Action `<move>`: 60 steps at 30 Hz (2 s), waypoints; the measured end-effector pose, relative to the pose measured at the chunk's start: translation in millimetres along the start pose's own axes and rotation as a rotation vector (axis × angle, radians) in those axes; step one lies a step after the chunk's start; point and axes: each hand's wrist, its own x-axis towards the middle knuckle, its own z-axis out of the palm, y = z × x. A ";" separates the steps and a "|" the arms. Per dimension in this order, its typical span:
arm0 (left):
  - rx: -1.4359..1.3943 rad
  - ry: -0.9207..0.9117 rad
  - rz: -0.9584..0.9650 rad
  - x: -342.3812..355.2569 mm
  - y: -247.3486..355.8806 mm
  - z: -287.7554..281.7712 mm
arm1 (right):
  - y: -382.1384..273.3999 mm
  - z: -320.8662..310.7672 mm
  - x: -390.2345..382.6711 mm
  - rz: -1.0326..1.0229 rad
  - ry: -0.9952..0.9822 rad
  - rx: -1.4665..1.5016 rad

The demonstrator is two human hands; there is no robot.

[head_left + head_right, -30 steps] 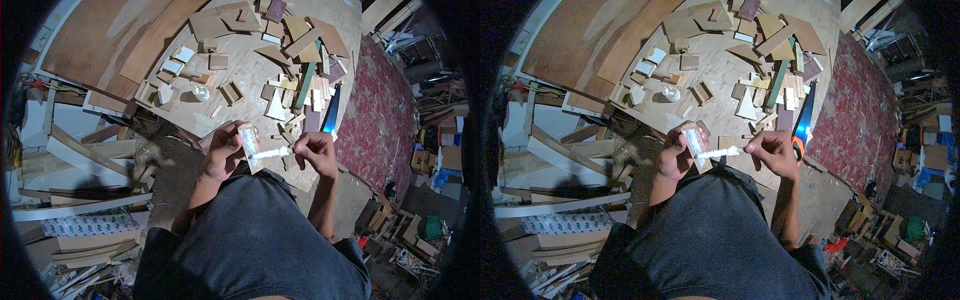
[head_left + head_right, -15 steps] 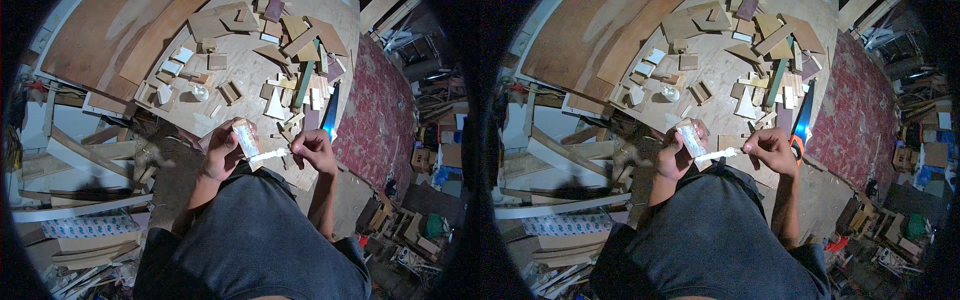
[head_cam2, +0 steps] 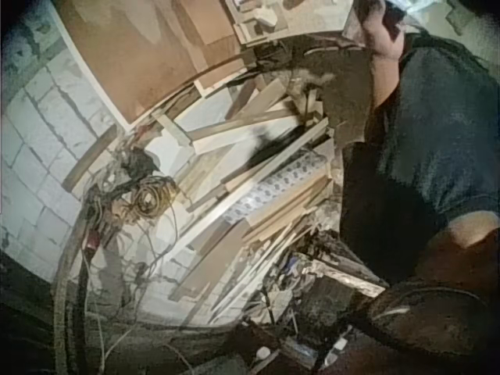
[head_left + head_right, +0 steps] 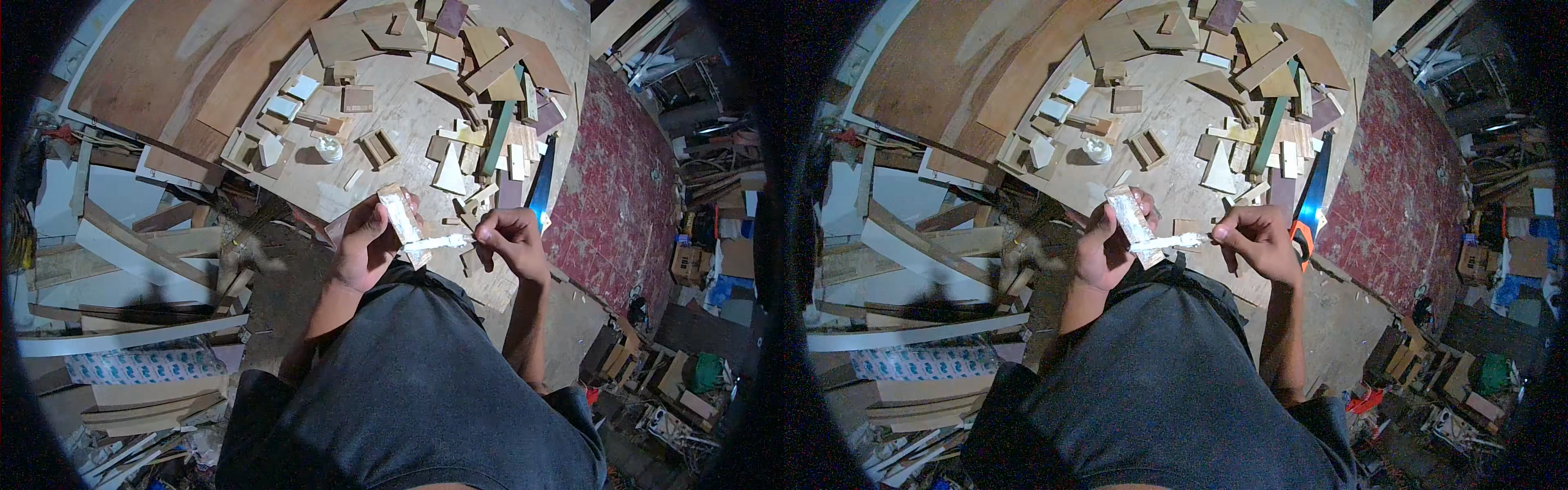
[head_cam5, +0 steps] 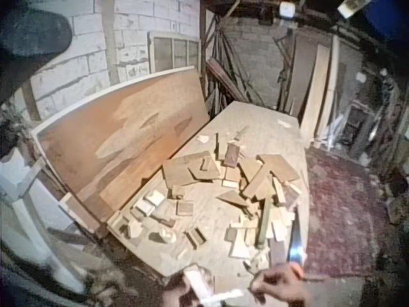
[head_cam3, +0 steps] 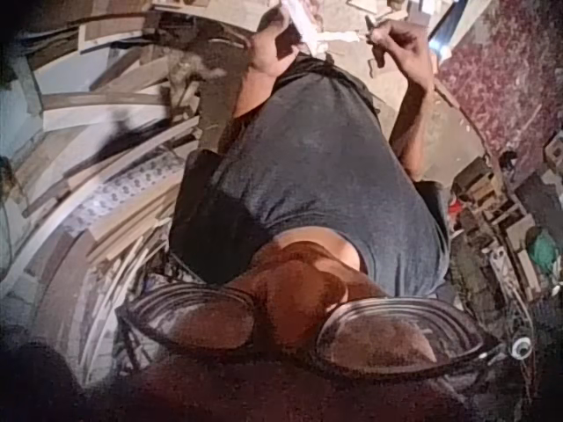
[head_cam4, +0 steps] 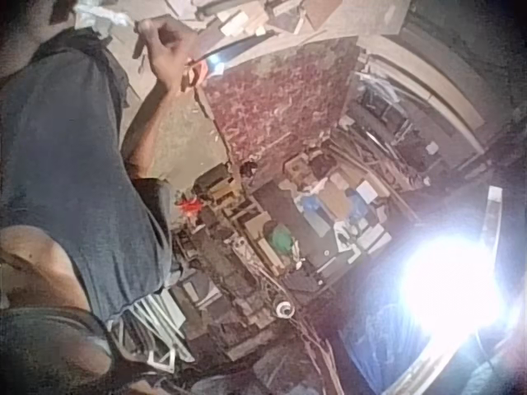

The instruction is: The recorder sands a wooden piece, checks fit, uses a hand saw, and applies glue to assemble a small wooden project.

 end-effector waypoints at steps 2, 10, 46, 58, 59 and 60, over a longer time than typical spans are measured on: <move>-0.021 -0.007 -0.010 1.0 -1.5 -0.3 | 2.2 -2.2 -2.2 0.035 -0.014 -0.015; -0.121 -0.023 -0.097 -0.4 -2.2 -5.8 | 9.1 -15.9 -11.9 0.102 -0.131 0.019; -0.060 0.200 0.031 2.3 6.5 -0.2 | -22.9 -0.5 -19.4 -0.407 0.244 -0.546; -0.187 0.115 -0.122 5.0 -0.3 -4.6 | -13.1 1.4 -10.3 -0.438 0.202 -0.467; -0.216 0.118 -0.110 5.2 -0.3 -3.8 | -12.6 0.2 -12.3 -0.438 0.199 -0.468; -0.245 0.122 -0.098 5.2 0.0 -3.1 | -11.6 -1.8 -14.3 -0.419 0.183 -0.472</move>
